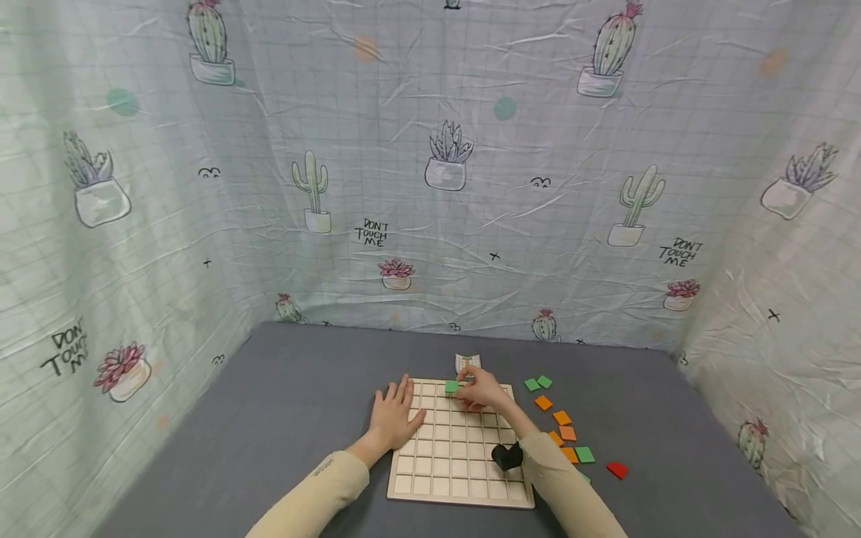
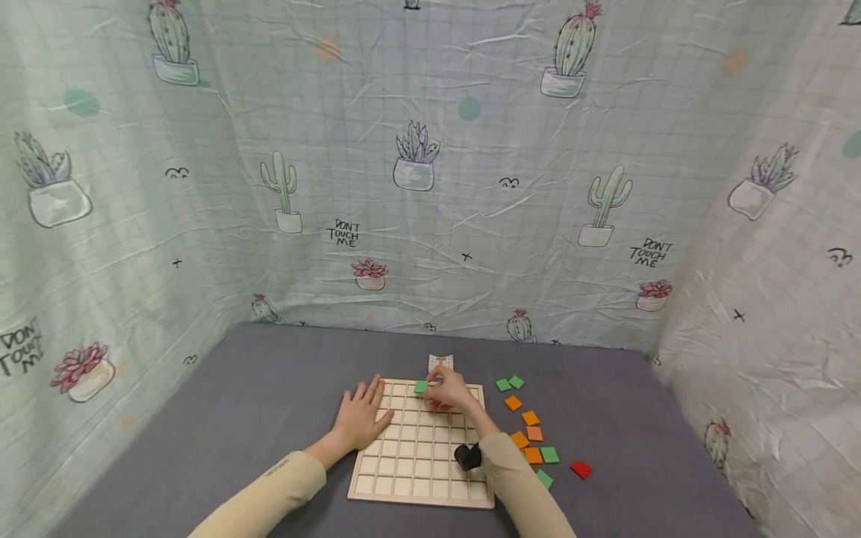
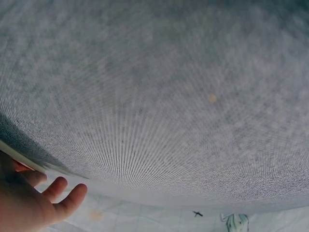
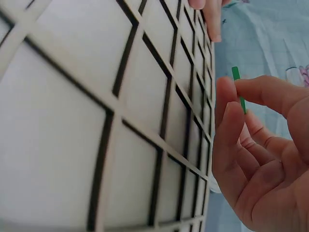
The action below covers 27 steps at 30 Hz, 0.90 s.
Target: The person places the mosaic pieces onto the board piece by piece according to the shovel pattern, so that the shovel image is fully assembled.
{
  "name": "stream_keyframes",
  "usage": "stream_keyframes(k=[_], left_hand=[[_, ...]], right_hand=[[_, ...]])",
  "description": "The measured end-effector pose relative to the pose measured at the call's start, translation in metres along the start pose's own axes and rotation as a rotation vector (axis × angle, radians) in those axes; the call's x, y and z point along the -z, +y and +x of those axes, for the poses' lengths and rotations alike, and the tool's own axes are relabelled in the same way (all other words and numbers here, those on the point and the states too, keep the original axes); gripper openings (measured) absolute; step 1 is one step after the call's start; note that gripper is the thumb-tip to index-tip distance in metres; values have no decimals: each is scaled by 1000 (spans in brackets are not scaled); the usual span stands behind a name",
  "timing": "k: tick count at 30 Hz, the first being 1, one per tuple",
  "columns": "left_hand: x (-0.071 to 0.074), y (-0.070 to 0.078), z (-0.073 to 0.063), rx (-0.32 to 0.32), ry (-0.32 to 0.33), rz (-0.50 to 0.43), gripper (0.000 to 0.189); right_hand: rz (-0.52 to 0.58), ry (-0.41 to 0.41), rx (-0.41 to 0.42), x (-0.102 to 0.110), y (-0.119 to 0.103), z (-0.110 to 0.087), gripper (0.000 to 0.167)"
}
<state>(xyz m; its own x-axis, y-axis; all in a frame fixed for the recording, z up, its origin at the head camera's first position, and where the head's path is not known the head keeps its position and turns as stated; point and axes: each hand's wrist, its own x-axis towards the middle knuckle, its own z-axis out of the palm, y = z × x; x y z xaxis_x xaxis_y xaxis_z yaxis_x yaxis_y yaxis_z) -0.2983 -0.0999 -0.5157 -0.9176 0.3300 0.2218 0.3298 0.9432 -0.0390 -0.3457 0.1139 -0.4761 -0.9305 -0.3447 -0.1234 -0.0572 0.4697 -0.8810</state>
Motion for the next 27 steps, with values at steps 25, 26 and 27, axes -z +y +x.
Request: stream_keyframes(k=[25,26,27], left_hand=[[1,1,0,21,-37,11,64],[2,1,0,18,-34,10,64],[2,2,0,16,-33,9,64]], right_hand=[[37,82,-138,-21,1,17,28],[36,88,-140,-21,1,17,28],[37,91,-141,-21,0,17,28]])
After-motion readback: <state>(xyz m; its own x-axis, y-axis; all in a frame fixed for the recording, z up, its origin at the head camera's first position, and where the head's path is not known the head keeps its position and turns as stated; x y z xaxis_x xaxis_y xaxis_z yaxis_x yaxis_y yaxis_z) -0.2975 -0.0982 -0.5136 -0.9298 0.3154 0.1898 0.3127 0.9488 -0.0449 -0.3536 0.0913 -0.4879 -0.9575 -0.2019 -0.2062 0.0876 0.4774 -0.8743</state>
